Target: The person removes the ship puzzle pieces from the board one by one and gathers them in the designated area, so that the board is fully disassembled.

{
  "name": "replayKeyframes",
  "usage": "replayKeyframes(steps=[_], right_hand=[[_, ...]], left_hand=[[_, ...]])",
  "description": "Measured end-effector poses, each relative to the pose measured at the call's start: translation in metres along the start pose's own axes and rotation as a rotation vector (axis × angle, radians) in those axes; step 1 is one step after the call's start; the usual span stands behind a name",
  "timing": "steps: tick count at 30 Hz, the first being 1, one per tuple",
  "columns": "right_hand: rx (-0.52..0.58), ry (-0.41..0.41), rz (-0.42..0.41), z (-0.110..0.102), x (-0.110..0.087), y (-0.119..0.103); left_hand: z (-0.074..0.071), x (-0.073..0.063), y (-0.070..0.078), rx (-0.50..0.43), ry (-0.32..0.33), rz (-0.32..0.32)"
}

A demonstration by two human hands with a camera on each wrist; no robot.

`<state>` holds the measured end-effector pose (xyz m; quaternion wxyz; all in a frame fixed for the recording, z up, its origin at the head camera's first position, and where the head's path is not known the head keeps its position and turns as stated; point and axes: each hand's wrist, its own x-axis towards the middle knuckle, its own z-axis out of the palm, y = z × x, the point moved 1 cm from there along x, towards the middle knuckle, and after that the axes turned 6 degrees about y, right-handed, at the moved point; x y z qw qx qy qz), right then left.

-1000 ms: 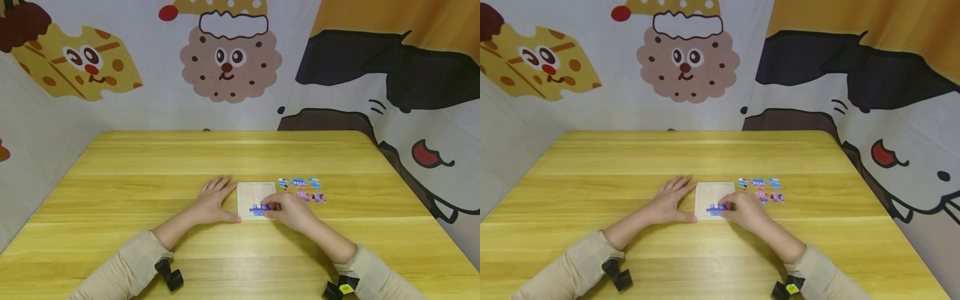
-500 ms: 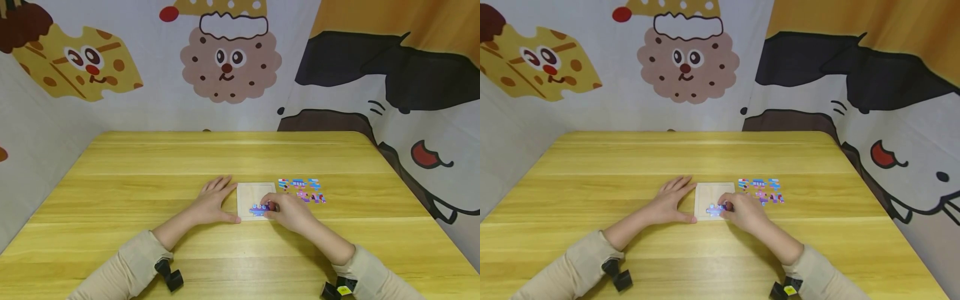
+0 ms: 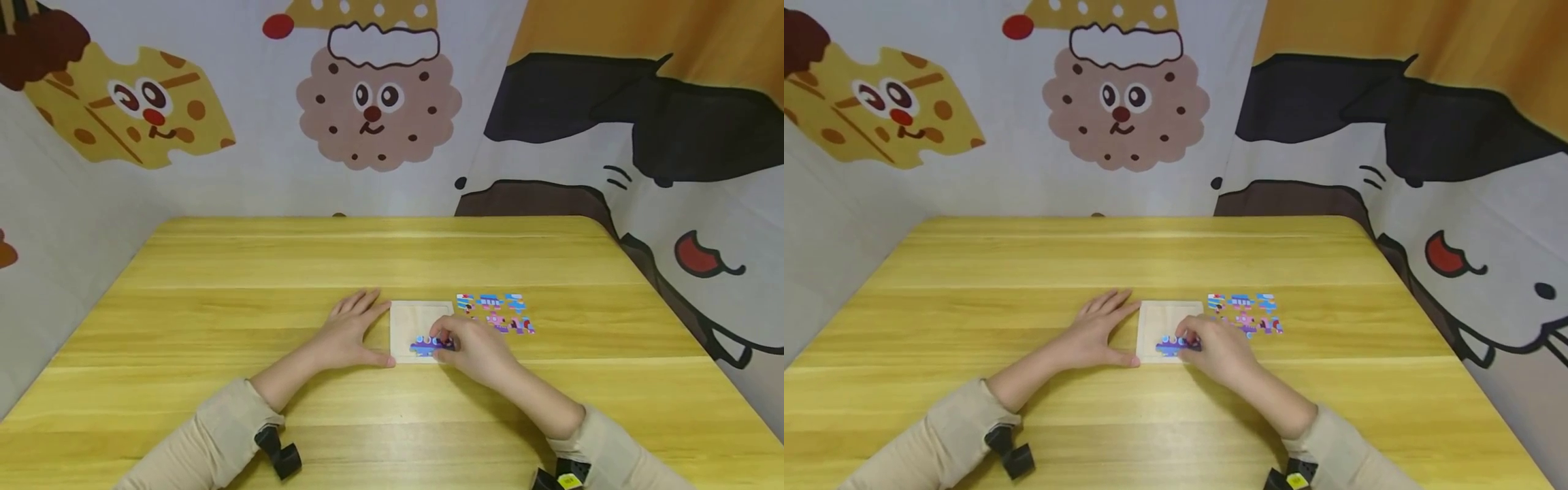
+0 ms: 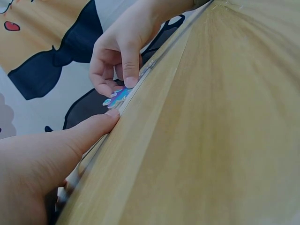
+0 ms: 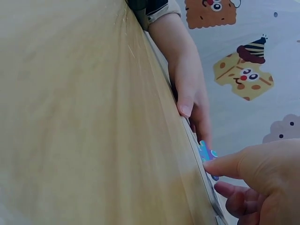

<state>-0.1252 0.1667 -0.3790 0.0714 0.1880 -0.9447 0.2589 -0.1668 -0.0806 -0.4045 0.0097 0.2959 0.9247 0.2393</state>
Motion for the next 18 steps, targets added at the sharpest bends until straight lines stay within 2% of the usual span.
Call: replayKeyframes(steps=[13, 18], right_hand=[[0.058, -0.01, 0.028, -0.0003, -0.0016, 0.0012], [0.118, -0.002, 0.021, 0.0009, -0.0027, 0.004]], left_hand=[[0.0001, 0.0001, -0.001, -0.015, 0.011, 0.026], [-0.0004, 0.0, 0.0002, -0.023, 0.012, 0.023]])
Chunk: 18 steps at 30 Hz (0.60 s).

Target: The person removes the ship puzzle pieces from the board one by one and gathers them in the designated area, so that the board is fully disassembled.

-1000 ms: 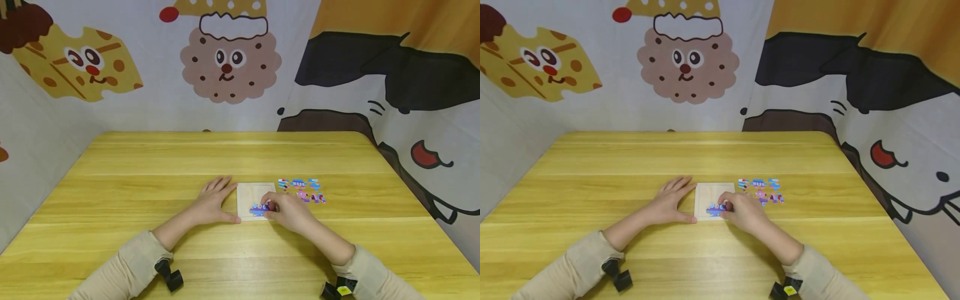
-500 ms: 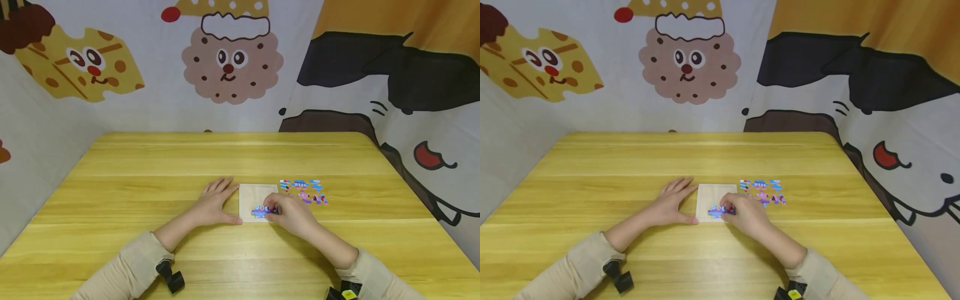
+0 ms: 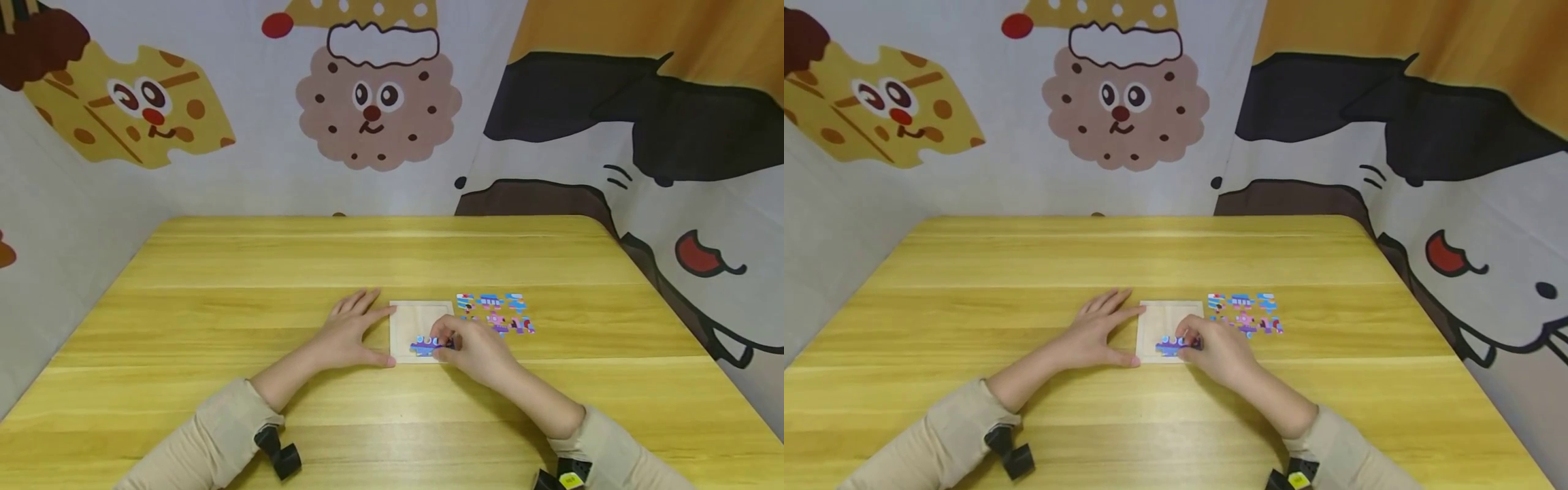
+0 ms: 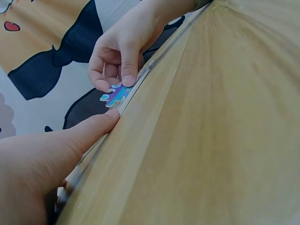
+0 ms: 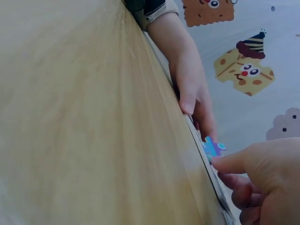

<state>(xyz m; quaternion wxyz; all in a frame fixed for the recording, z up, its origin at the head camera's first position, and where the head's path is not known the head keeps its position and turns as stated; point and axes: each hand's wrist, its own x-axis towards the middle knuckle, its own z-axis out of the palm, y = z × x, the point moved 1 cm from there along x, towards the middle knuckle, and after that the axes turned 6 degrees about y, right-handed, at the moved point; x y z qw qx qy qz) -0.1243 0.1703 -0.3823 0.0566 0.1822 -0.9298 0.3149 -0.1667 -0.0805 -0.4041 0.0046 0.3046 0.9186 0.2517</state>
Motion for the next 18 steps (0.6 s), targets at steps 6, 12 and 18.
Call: replayKeyframes(steps=[6, 12, 18], right_hand=[[0.157, 0.007, -0.016, 0.002, 0.001, 0.003], [0.305, 0.027, -0.01, -0.003, 0.0, 0.005], [0.401, 0.072, -0.005, -0.015, -0.004, 0.015]], left_hand=[[0.0, -0.001, 0.0, -0.002, 0.004, -0.004], [0.001, 0.0, 0.0, 0.008, -0.007, -0.014], [-0.001, 0.0, 0.0, 0.005, -0.014, -0.011]])
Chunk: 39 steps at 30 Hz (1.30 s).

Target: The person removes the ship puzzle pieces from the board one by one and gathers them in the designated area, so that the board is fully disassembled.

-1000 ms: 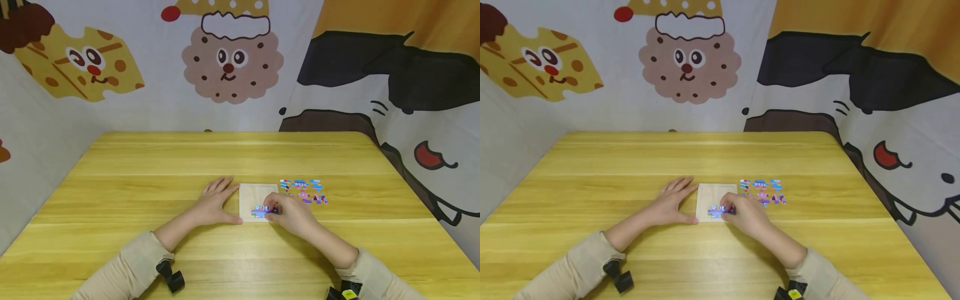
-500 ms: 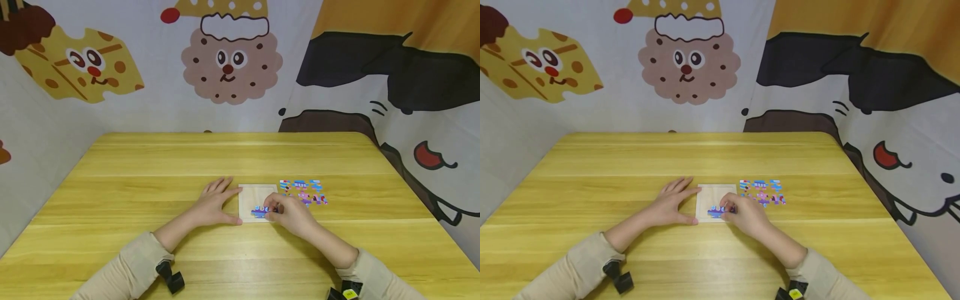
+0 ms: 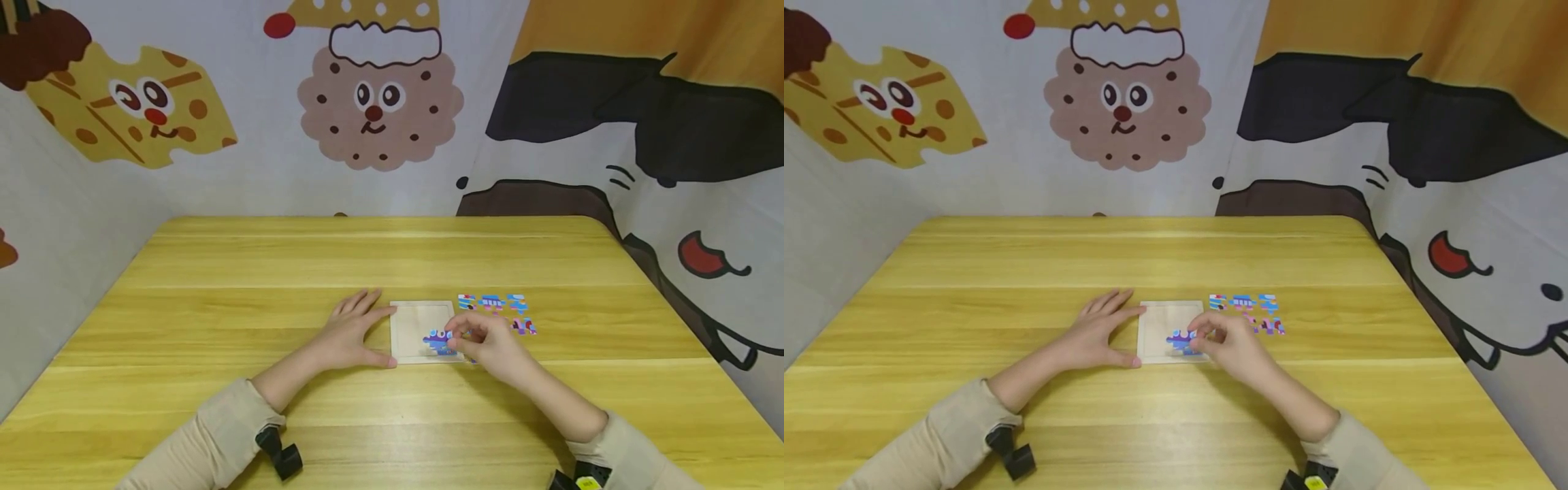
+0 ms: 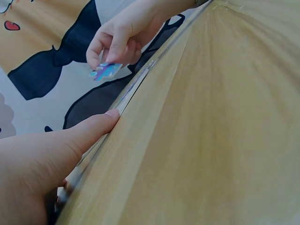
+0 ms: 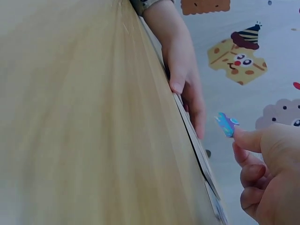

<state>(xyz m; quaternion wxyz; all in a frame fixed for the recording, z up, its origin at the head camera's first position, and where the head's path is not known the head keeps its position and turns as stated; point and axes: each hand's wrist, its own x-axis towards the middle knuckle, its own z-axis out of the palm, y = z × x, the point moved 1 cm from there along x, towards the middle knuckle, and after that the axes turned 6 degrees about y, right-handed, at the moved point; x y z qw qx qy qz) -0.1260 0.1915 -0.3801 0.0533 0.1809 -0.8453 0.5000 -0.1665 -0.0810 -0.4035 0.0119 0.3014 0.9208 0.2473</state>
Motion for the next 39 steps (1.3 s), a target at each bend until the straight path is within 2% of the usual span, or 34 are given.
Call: replayKeyframes(steps=[12, 25, 39], right_hand=[[0.022, 0.054, 0.049, -0.035, -0.015, 0.013], [-0.042, 0.105, 0.123, -0.06, -0.029, 0.023], [-0.066, 0.076, 0.176, -0.079, -0.042, 0.039]], left_hand=[[-0.001, 0.0, -0.001, -0.011, -0.005, 0.007], [-0.001, 0.0, -0.002, -0.002, -0.003, 0.012], [-0.001, -0.001, 0.0, -0.009, 0.0, 0.015]])
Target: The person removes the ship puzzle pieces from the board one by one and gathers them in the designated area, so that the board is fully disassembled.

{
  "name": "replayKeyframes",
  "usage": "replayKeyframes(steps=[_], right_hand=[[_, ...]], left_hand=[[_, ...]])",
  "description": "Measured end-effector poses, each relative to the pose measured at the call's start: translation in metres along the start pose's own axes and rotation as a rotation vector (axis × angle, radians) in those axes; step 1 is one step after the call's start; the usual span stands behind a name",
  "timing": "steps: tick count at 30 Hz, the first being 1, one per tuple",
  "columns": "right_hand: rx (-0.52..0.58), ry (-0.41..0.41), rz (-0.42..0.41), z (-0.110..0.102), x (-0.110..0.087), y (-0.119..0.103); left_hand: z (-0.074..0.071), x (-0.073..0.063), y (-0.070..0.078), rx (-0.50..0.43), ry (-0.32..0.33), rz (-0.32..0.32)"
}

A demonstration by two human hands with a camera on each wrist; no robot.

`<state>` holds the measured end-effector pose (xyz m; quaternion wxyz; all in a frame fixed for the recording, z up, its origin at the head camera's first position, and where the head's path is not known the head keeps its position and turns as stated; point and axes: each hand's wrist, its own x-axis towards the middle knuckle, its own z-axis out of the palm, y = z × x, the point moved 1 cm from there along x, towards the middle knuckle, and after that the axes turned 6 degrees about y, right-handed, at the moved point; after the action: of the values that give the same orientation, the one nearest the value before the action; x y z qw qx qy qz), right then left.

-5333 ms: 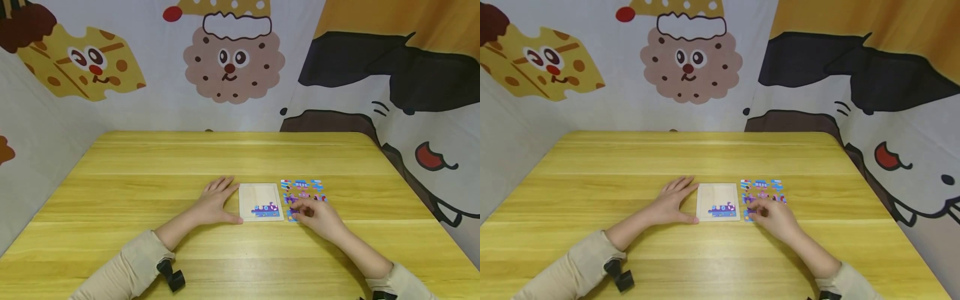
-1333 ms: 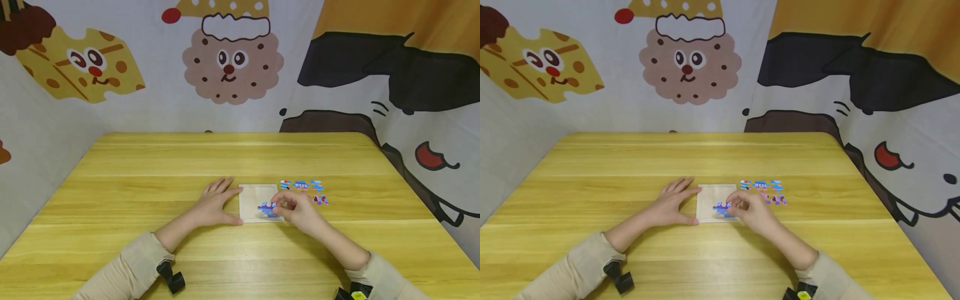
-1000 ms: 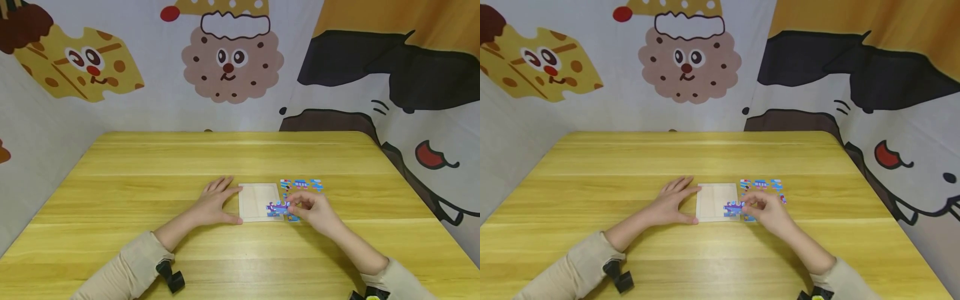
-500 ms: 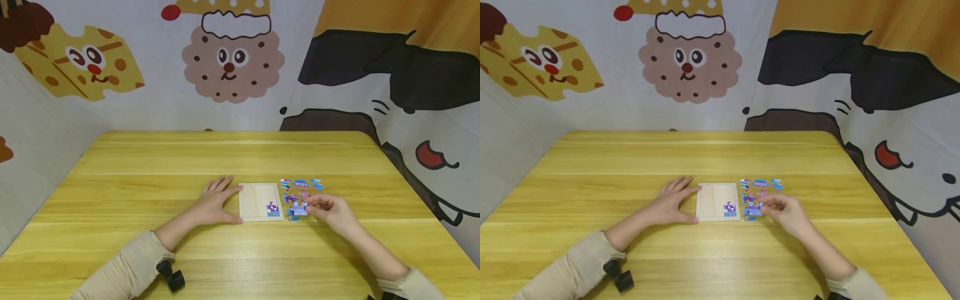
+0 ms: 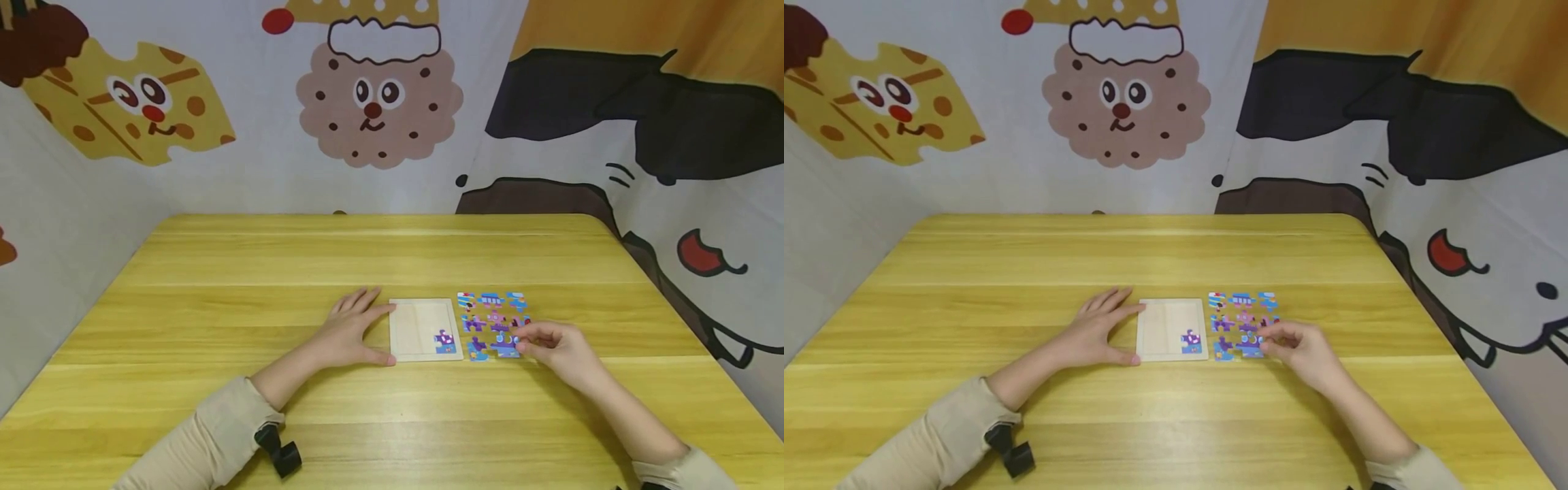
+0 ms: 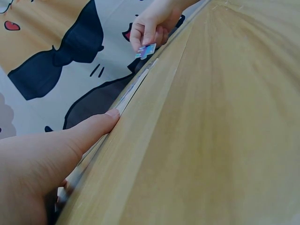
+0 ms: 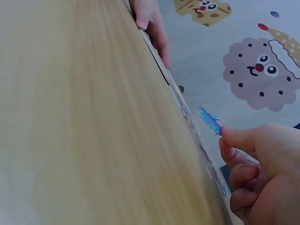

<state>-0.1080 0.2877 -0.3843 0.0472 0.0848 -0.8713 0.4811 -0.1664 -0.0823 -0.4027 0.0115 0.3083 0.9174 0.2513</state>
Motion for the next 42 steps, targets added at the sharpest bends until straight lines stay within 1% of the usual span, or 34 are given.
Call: replayKeyframes(steps=[7, 10, 13, 17, 22, 27, 29, 35, 42], right_hand=[[-0.003, -0.013, 0.054, -0.0017, 0.0014, 0.004], [-0.007, -0.008, 0.062, -0.0013, 0.0018, 0.005], [-0.039, -0.003, 0.03, 0.0003, 0.0022, 0.0066], [-0.111, 0.004, -0.018, 0.0032, 0.0026, 0.0079], [-0.183, 0.009, -0.025, 0.0051, 0.0025, 0.0052], [-0.293, 0.017, -0.073, 0.0058, 0.0017, 0.0031], [-0.32, 0.022, -0.096, 0.0061, 0.0017, 0.0028], [-0.32, 0.031, -0.13, 0.0069, 0.0011, 0.0052], [-0.244, 0.04, -0.08, 0.0065, 0.0029, 0.0032]], left_hand=[[-0.0015, 0.0004, 0.0009, -0.004, -0.008, -0.008], [-0.002, 0.0004, 0.001, -0.004, -0.01, -0.008], [-0.0019, 0.0003, 0.0002, -0.006, -0.011, -0.006], [-0.0005, 0.0003, -0.0015, -0.004, -0.008, -0.005], [0.0012, 0.0008, -0.0032, 0.004, -0.007, -0.007], [0.0012, 0.001, -0.0027, 0.002, -0.005, -0.002], [0.0005, 0.0011, -0.0024, 0.002, -0.004, 0.0], [0.0002, 0.0007, -0.0024, 0.002, -0.011, -0.003], [0.0002, 0.0007, -0.0019, 0.002, -0.015, -0.008]])
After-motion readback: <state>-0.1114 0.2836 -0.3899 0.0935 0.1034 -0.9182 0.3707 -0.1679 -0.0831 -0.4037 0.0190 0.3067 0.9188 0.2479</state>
